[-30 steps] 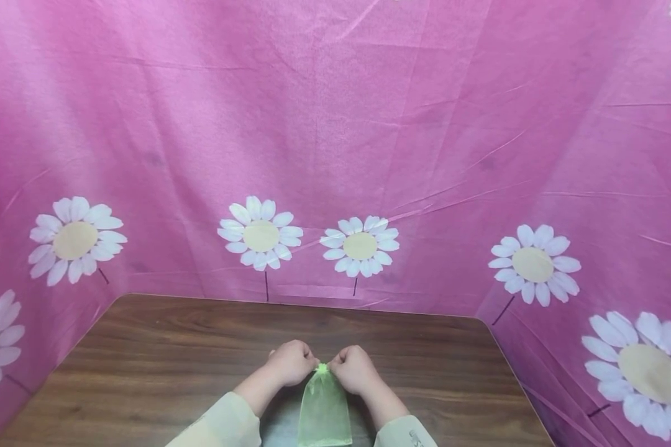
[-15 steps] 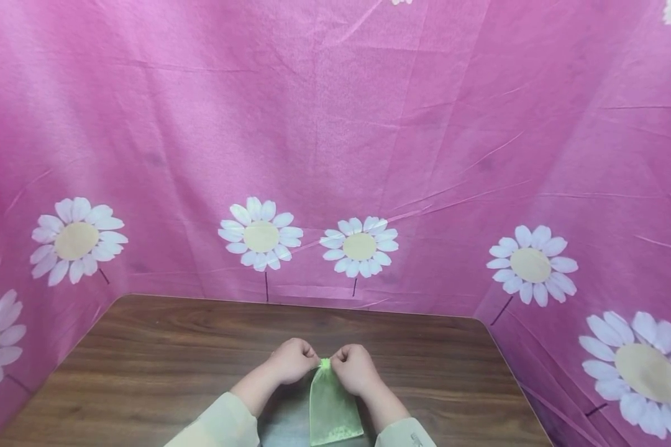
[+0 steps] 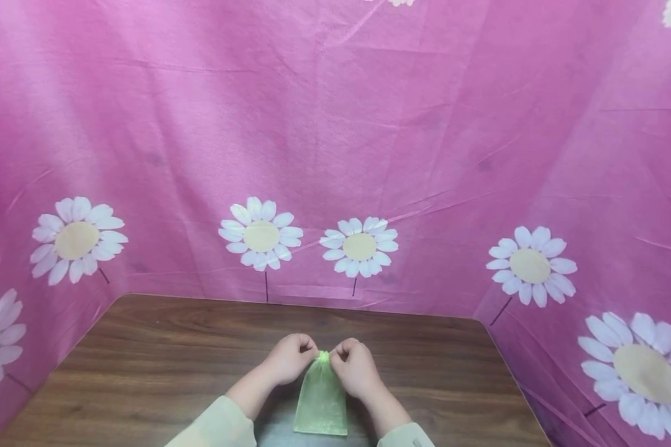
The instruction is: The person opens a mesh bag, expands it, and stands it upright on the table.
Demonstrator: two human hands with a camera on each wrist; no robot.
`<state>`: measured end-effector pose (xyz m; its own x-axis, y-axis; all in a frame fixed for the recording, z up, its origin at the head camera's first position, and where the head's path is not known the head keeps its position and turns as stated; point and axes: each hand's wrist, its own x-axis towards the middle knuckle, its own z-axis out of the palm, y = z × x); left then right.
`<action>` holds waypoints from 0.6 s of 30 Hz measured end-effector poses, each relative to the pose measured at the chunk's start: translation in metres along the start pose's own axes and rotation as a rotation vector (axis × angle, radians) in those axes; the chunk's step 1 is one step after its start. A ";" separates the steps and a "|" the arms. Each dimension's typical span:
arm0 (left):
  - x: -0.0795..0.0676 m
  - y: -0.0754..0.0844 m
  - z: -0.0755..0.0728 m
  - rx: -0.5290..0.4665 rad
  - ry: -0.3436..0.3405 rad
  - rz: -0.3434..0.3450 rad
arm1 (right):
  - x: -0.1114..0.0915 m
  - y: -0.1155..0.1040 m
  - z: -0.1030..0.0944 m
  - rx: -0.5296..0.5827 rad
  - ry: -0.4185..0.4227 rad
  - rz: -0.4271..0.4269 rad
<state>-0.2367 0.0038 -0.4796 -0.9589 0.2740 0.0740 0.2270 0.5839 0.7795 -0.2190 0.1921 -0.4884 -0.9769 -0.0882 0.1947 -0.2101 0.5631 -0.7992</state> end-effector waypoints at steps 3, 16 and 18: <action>-0.001 0.000 0.000 -0.002 0.006 0.019 | -0.001 -0.001 0.000 0.005 0.040 -0.032; -0.007 -0.002 -0.003 -0.001 0.067 0.089 | -0.002 0.001 0.003 0.037 0.133 -0.128; -0.006 -0.004 -0.003 -0.003 0.065 0.085 | -0.001 0.001 0.002 0.028 0.135 -0.123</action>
<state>-0.2319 -0.0027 -0.4808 -0.9452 0.2722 0.1802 0.3077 0.5582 0.7706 -0.2179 0.1912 -0.4910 -0.9299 -0.0433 0.3652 -0.3309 0.5316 -0.7797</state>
